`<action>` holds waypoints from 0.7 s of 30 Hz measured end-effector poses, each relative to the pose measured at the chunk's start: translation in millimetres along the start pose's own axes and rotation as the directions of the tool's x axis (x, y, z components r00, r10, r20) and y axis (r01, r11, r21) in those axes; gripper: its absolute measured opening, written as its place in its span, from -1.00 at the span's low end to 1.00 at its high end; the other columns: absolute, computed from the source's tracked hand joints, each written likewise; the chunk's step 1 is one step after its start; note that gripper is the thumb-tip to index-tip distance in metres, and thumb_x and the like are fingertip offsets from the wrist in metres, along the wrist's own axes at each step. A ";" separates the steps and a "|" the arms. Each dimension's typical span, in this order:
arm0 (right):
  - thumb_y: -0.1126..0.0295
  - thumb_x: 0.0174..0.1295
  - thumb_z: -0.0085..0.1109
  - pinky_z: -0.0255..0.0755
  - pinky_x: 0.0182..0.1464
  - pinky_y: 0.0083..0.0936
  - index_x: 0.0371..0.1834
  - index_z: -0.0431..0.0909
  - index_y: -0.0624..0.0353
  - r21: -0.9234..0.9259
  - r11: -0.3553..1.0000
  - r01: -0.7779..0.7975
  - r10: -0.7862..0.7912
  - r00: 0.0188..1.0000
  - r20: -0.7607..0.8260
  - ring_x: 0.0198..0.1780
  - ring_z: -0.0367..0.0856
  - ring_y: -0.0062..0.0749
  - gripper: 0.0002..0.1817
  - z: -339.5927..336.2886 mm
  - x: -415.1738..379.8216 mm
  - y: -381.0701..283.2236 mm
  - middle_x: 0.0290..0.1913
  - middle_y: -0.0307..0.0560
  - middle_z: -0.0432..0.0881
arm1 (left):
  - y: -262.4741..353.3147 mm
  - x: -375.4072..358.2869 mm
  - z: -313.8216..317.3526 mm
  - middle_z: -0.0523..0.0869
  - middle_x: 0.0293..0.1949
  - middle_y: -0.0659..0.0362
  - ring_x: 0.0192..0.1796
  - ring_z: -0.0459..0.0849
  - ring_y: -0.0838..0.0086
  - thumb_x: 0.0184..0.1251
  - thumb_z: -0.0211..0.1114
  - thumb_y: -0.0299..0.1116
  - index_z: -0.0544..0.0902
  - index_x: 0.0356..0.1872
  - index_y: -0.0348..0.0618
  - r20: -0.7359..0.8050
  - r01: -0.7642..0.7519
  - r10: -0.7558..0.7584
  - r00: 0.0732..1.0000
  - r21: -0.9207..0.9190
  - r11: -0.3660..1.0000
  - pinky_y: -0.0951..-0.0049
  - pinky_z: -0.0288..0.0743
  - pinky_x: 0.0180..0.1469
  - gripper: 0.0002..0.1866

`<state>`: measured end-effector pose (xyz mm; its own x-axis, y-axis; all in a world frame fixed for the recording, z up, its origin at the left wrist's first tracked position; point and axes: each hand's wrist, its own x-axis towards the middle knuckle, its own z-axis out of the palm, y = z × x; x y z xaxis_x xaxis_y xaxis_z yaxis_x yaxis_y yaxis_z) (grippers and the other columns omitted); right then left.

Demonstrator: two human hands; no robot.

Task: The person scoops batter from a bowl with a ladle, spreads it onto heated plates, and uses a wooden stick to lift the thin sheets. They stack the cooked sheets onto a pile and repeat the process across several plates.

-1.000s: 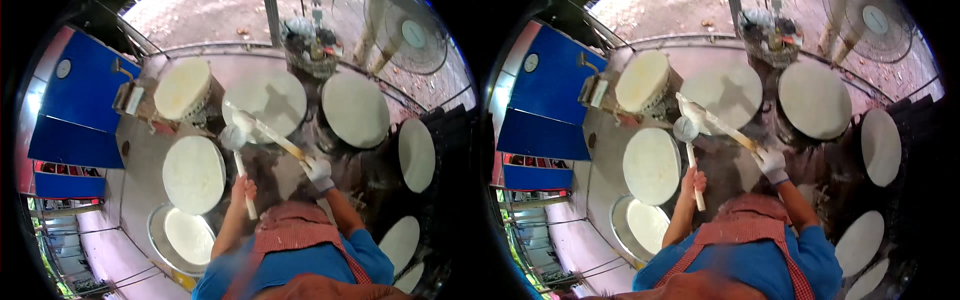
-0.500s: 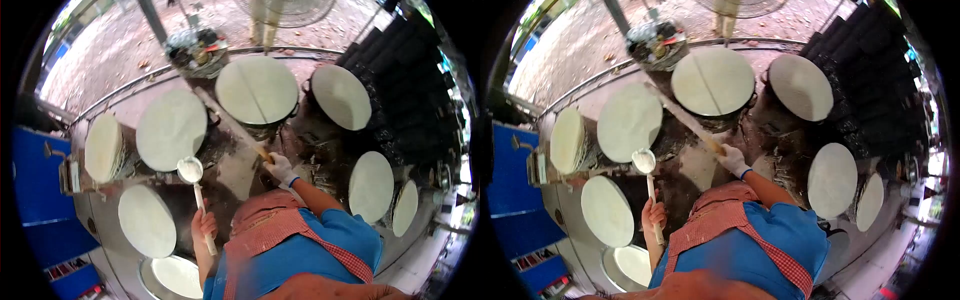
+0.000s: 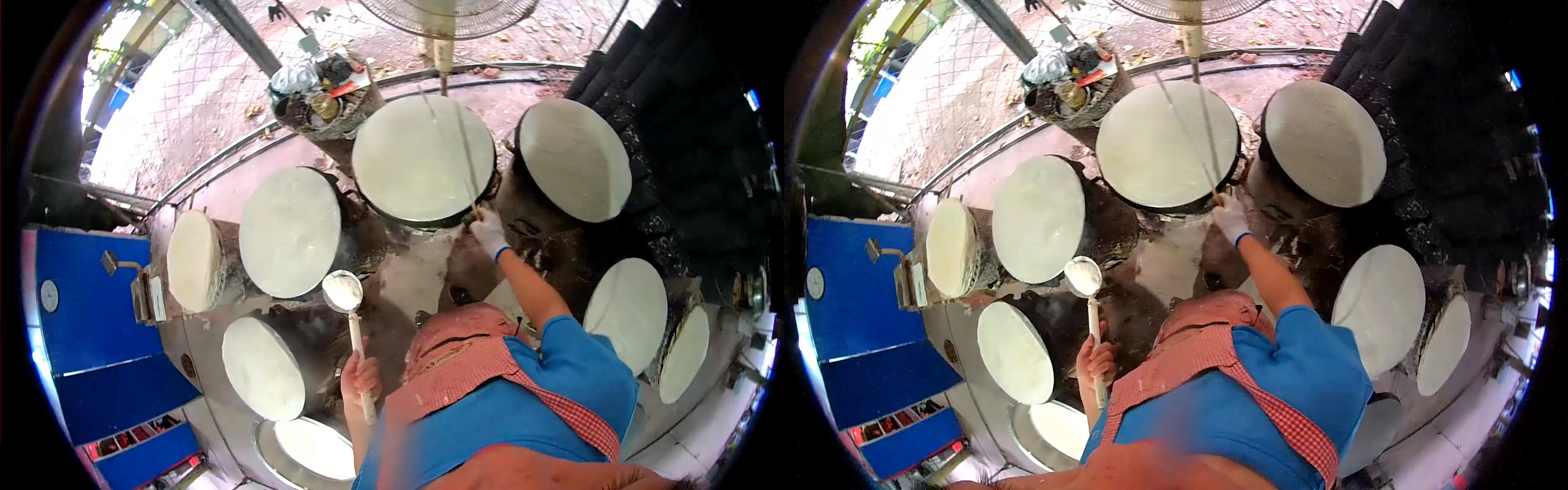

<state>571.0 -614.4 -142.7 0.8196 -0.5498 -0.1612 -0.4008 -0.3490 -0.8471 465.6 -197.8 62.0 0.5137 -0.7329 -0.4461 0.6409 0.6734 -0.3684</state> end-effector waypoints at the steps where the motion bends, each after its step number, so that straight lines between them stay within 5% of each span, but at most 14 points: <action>1: 0.37 -0.02 0.02 0.38 -0.21 -0.23 -0.23 0.52 0.26 0.002 1.000 -0.021 0.021 1.000 -0.002 -0.27 0.54 0.04 -0.71 16.2 -9.6 -16.7 -0.37 0.19 0.57 | -0.4 -2.1 3.8 0.25 -0.59 0.26 -0.67 0.25 0.58 0.48 -0.14 -0.23 0.31 0.29 0.03 0.001 -0.012 0.012 1.000 0.007 1.000 0.59 0.21 -0.66 -0.60; 4: 0.36 -0.02 0.02 0.37 -0.24 -0.20 -0.32 0.52 0.27 0.144 0.982 -0.121 0.126 0.992 -0.021 -0.31 0.54 0.07 -0.76 43.2 -23.7 -40.4 -0.41 0.19 0.56 | 5.1 -12.9 0.8 0.26 -0.59 0.26 -0.67 0.26 0.59 0.48 -0.14 -0.23 0.31 0.28 0.04 0.008 -0.062 0.062 0.998 0.061 0.996 0.59 0.22 -0.65 -0.60; 6: 0.36 0.00 0.03 0.39 -0.24 -0.23 -0.32 0.54 0.25 0.082 0.979 -0.188 0.189 0.982 -0.005 -0.30 0.55 0.06 -0.77 57.4 -22.6 -43.8 -0.39 0.17 0.59 | 4.9 -22.0 2.7 0.25 -0.59 0.30 -0.63 0.27 0.63 0.46 -0.11 -0.23 0.34 0.26 0.02 0.001 -0.089 0.090 0.996 0.084 0.992 0.63 0.22 -0.61 -0.61; 7: 0.36 0.00 0.04 0.40 -0.20 -0.24 -0.30 0.55 0.24 0.063 0.982 -0.179 0.181 0.983 -0.022 -0.26 0.55 0.06 -0.76 69.2 -25.8 -45.4 -0.37 0.17 0.60 | -20.1 -25.0 31.4 0.24 -0.58 0.35 -0.60 0.27 0.67 0.46 -0.09 -0.24 0.35 0.25 -0.01 -0.276 -0.206 0.351 0.895 0.443 0.873 0.66 0.22 -0.57 -0.62; 9: 0.40 -0.01 0.08 0.40 -0.22 -0.32 -0.25 0.56 0.25 0.156 0.973 -0.172 0.176 0.984 -0.007 -0.33 0.51 -0.10 -0.74 118.4 -24.6 -27.5 -0.40 0.11 0.59 | -36.5 -26.1 55.6 0.26 -0.58 0.31 -0.61 0.28 0.64 0.47 -0.14 -0.23 0.32 0.28 -0.01 -0.365 -0.241 0.566 0.739 0.642 0.728 0.62 0.26 -0.57 -0.60; 12: 0.39 -0.04 0.15 0.43 -0.23 -0.36 -0.17 0.57 0.25 0.177 0.982 -0.057 0.044 0.996 0.076 -0.36 0.54 -0.20 -0.68 172.1 -24.4 -92.8 -0.41 0.05 0.61 | -19.9 -32.0 52.1 0.31 -0.55 0.26 -0.60 0.33 0.58 0.48 -0.17 -0.24 0.30 0.28 0.00 -0.345 -0.170 0.550 0.760 0.712 0.681 0.56 0.31 -0.57 -0.61; 13: 0.31 -0.07 0.19 0.44 -0.12 -0.33 -0.10 0.57 0.23 0.278 0.955 -0.103 0.041 0.975 0.220 -0.21 0.59 -0.12 -0.59 199.7 -6.1 -116.0 -0.31 0.09 0.64 | -12.4 -28.9 46.7 0.33 -0.55 0.25 -0.60 0.34 0.55 0.49 -0.18 -0.24 0.30 0.28 0.00 -0.322 -0.163 0.522 0.790 0.710 0.685 0.54 0.33 -0.57 -0.61; 14: 0.26 -0.08 0.21 0.41 -0.01 -0.24 -0.04 0.56 0.18 0.498 0.788 -0.363 0.104 0.875 0.473 -0.06 0.58 -0.08 -0.53 226.7 16.6 -142.2 -0.23 0.09 0.65 | -3.5 -23.6 43.3 0.38 -0.53 0.26 -0.56 0.38 0.54 0.48 -0.16 -0.26 0.33 0.23 -0.04 -0.287 -0.189 0.468 0.836 0.650 0.736 0.54 0.35 -0.53 -0.64; 17: 0.14 0.18 -0.01 0.51 -0.30 -0.31 0.09 0.40 0.05 0.518 0.847 -0.115 -0.132 0.900 0.416 -0.47 0.59 -0.26 -0.57 193.0 46.0 -283.4 -0.42 -0.04 0.60 | 9.5 -27.6 29.3 0.51 -0.49 0.29 -0.46 0.48 0.52 0.46 -0.12 -0.30 0.41 0.09 -0.17 -0.208 -0.212 0.319 0.925 0.413 0.886 0.54 0.42 -0.42 -0.70; 18: 0.13 0.16 0.03 0.48 -0.33 -0.30 -0.04 0.47 0.07 0.367 0.930 -0.002 -0.168 0.886 0.432 -0.46 0.59 -0.26 -0.64 194.0 53.8 -297.7 -0.44 -0.04 0.60 | 4.5 -32.6 29.7 0.45 -0.53 0.32 -0.49 0.43 0.54 0.46 -0.12 -0.29 0.40 0.11 -0.18 -0.214 -0.205 0.302 0.929 0.383 0.901 0.55 0.38 -0.45 -0.68; 19: 0.13 0.15 0.06 0.46 -0.36 -0.29 -0.18 0.54 0.08 0.206 0.971 0.122 -0.204 0.871 0.446 -0.45 0.60 -0.25 -0.69 195.3 61.5 -311.8 -0.45 -0.03 0.59 | -3.9 -33.8 38.8 0.38 -0.56 0.35 -0.52 0.38 0.57 0.46 -0.12 -0.27 0.38 0.12 -0.19 -0.243 -0.212 0.350 0.905 0.455 0.865 0.56 0.34 -0.47 -0.67; 20: 0.28 0.19 0.04 0.31 -0.46 -0.34 -0.23 0.49 0.12 0.278 0.939 0.201 -0.303 0.867 0.395 -0.50 0.49 -0.33 -0.82 139.3 32.3 -329.4 -0.53 -0.06 0.50 | -11.9 -34.3 49.8 0.31 -0.60 0.37 -0.55 0.33 0.60 0.46 -0.13 -0.26 0.37 0.14 -0.21 -0.278 -0.193 0.402 0.872 0.558 0.807 0.58 0.29 -0.50 -0.65; 21: 0.27 0.19 0.05 0.32 -0.42 -0.32 -0.23 0.49 0.11 0.363 0.864 0.349 -0.454 0.851 0.262 -0.46 0.50 -0.28 -0.81 155.7 31.4 -294.5 -0.51 -0.02 0.51 | -14.9 -31.2 59.1 0.24 -0.63 0.40 -0.58 0.27 0.63 0.46 -0.13 -0.24 0.36 0.16 -0.22 -0.278 -0.165 0.415 0.866 0.625 0.763 0.59 0.25 -0.52 -0.62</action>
<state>778.5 -410.7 22.9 0.9873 -0.1104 0.1146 0.0885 -0.2177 -0.9720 473.7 -190.7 129.6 0.5522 -0.3286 -0.7662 0.7608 0.5745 0.3019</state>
